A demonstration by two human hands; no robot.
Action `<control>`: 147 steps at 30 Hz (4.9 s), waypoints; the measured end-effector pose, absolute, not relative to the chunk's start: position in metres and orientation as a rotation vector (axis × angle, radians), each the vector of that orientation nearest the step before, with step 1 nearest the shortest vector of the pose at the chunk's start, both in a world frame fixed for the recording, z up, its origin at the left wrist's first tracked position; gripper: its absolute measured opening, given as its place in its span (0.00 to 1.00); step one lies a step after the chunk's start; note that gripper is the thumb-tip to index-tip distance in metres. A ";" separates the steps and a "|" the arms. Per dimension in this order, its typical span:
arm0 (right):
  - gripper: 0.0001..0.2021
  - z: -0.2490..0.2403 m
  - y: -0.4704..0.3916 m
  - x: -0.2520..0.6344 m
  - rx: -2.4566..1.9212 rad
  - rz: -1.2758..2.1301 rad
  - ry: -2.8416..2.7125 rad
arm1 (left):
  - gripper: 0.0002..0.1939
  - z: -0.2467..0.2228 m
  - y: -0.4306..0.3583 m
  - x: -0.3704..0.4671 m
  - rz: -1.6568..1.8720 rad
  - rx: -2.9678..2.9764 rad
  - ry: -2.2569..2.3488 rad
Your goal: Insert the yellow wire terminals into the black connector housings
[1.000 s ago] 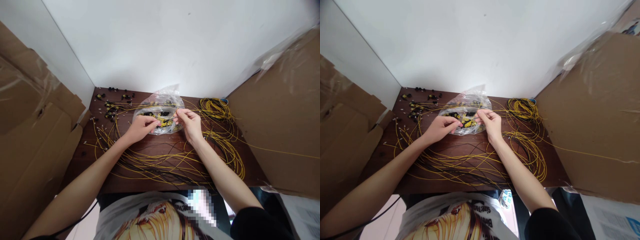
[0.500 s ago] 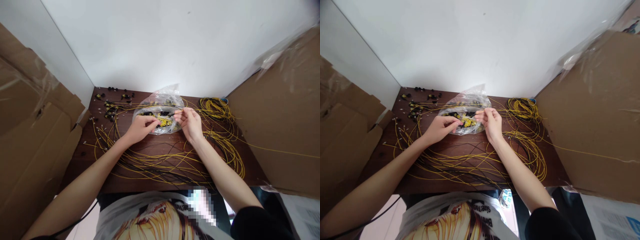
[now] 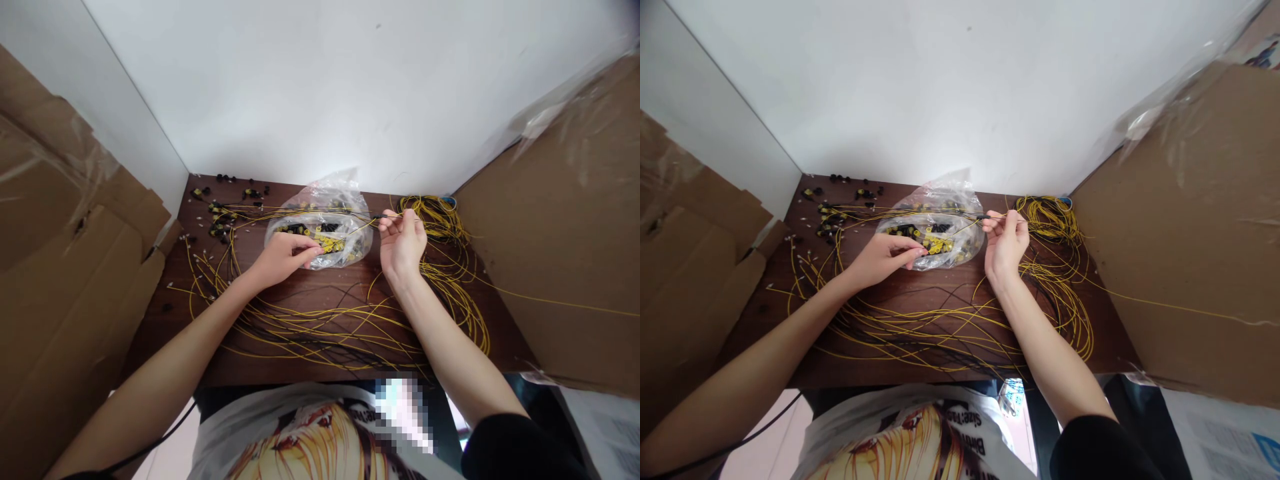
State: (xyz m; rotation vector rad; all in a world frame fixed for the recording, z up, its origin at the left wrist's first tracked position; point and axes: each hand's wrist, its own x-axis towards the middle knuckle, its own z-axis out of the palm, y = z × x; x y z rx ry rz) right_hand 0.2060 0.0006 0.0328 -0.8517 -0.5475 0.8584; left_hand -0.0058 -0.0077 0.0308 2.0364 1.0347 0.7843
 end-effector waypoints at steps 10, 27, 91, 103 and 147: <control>0.13 0.025 0.005 0.214 -0.928 0.808 -0.635 | 0.15 0.030 -0.007 -0.005 0.882 1.939 0.986; 0.05 0.033 -0.009 0.194 -0.892 1.190 -0.778 | 0.14 0.034 -0.012 -0.003 0.806 1.891 0.981; 0.13 0.005 -0.007 0.175 -0.941 1.110 -0.926 | 0.22 0.026 0.000 -0.002 0.717 1.396 0.867; 0.15 0.010 -0.014 0.167 -0.964 1.223 -1.009 | 0.28 0.019 0.001 -0.002 0.785 1.534 0.764; 0.11 0.014 -0.014 0.171 -0.970 1.228 -1.297 | 0.15 0.020 0.003 0.005 0.721 1.617 0.916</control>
